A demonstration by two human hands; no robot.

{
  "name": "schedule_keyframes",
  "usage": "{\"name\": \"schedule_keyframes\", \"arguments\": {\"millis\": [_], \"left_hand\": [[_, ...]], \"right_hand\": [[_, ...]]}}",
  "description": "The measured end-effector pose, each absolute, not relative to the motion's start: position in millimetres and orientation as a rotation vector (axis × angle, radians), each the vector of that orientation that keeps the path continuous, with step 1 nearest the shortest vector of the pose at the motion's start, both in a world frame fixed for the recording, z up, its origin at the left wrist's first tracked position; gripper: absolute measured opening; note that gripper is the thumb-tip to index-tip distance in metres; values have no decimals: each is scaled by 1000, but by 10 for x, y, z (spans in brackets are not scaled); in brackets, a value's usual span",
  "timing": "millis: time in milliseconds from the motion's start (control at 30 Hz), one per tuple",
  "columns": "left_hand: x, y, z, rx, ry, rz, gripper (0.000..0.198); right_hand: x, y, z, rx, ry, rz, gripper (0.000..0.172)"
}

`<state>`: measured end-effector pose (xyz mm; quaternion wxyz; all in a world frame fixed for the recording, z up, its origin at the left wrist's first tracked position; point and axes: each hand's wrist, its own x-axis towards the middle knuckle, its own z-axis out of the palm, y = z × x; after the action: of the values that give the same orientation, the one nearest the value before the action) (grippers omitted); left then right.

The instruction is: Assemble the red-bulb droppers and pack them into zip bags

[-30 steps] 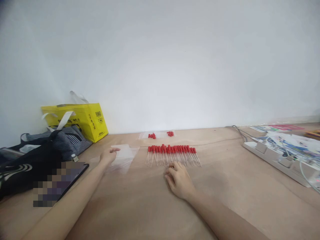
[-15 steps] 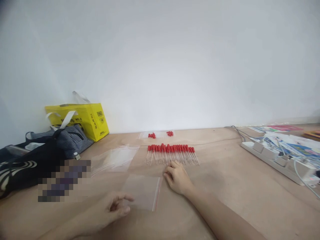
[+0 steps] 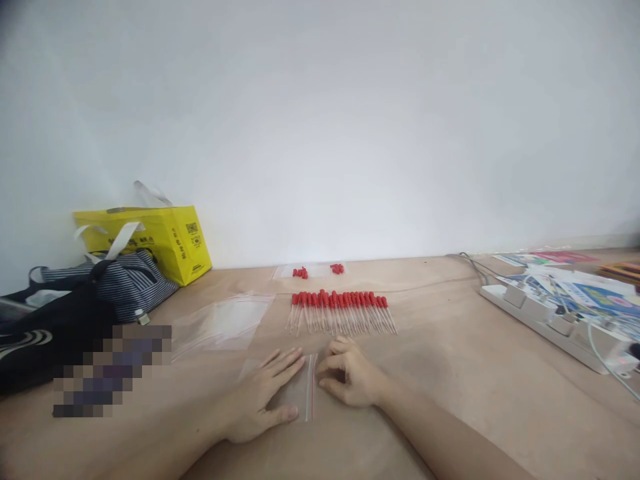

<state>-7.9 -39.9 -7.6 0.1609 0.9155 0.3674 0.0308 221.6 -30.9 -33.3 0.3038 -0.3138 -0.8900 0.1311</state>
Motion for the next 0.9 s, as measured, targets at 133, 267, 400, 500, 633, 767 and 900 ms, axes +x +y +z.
{"name": "schedule_keyframes", "arguments": {"millis": [133,267,400,500,633,767,900], "left_hand": [[-86,-401,-69,2603,1068,87,68],[-77,-404,-47,2579,1080,64,67],[-83,-400,-55,2571,1077,74,67],[-94,-393,-77,2571,1069,105,66],[-99,-386,-92,2564,1071,113,65],[-98,-387,-93,2553,1066,138,65],[-108,-384,-117,2550,1052,191,66]], "right_hand": [[2195,-316,-359,-826,-2319,336,15],[2181,-337,-347,-810,-2330,357,12],[2170,-348,-324,-776,-2378,374,14],[2179,-339,-328,-786,-2366,384,14],[2201,-327,-332,-772,-2386,381,15],[2201,-341,-296,-774,-2407,377,16],[2166,-398,-248,-687,-2444,393,22]]}}
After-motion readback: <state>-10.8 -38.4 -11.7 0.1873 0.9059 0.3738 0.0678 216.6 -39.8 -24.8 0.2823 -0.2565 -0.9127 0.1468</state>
